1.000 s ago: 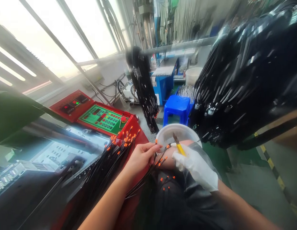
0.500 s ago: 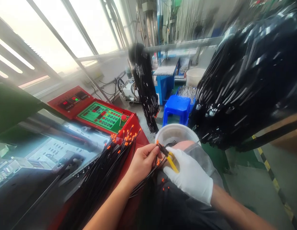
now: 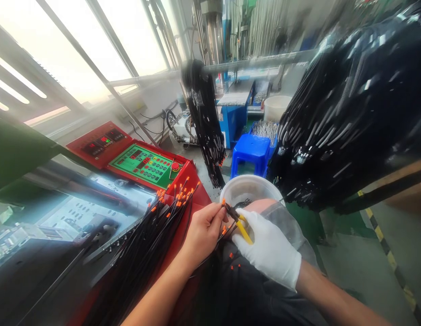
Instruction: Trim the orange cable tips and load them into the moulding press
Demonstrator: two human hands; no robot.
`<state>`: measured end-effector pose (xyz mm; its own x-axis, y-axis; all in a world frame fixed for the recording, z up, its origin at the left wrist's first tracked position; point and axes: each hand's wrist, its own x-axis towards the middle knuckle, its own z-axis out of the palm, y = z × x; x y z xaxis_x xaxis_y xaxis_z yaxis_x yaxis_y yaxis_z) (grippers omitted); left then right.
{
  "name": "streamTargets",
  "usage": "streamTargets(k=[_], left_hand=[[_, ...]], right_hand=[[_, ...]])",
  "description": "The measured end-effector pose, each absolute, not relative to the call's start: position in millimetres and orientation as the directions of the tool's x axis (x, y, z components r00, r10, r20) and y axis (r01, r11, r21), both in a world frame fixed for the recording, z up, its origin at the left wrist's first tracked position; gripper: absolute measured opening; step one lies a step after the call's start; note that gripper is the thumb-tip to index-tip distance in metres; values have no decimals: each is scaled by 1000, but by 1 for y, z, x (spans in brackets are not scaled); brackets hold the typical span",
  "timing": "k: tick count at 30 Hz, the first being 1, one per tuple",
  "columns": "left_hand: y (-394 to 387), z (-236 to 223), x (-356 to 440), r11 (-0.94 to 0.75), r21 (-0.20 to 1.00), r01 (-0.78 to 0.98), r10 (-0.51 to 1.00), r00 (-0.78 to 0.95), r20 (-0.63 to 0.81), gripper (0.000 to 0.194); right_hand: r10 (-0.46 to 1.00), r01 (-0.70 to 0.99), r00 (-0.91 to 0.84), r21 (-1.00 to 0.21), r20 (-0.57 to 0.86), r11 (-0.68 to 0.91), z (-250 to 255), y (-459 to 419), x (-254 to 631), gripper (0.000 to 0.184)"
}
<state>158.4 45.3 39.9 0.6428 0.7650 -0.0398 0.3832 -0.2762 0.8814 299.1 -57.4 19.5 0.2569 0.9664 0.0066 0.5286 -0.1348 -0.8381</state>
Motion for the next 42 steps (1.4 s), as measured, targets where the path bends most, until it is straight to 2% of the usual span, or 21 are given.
streamTargets(k=[4, 8, 13, 17, 19, 22, 26, 30, 42], left_hand=[[45, 40, 158, -247, 896, 370, 751, 657, -64, 34], [46, 39, 157, -235, 911, 339, 743, 667, -57, 33], [46, 48, 154, -301, 895, 328, 681, 731, -40, 36], [39, 60, 155, -421, 862, 281, 530, 848, -17, 31], [37, 61, 157, -434, 859, 272, 528, 849, -2, 29], [37, 55, 160, -359, 883, 304, 619, 785, -19, 29], [40, 49, 159, -176, 931, 320, 680, 723, -120, 30], [40, 51, 158, -132, 948, 291, 673, 729, -130, 34], [41, 49, 157, -187, 944, 273, 703, 708, -66, 34]], right_hand=[[977, 320, 204, -939, -59, -124, 21, -56, 299, 30], [978, 172, 167, -973, -127, -156, 22, -56, 296, 21], [966, 44, 143, -974, -215, -223, 25, -54, 296, 23], [916, -99, 260, -952, -307, -291, 20, -47, 314, 33], [890, -56, 335, -949, -310, -309, 19, -46, 325, 37], [900, 125, 386, -955, -203, -269, 21, -51, 333, 39], [949, 280, 309, -947, -66, -158, 25, -63, 323, 41], [970, 454, 241, -886, 17, -97, 27, -67, 312, 47], [973, 512, 222, -856, 61, -63, 29, -66, 307, 48]])
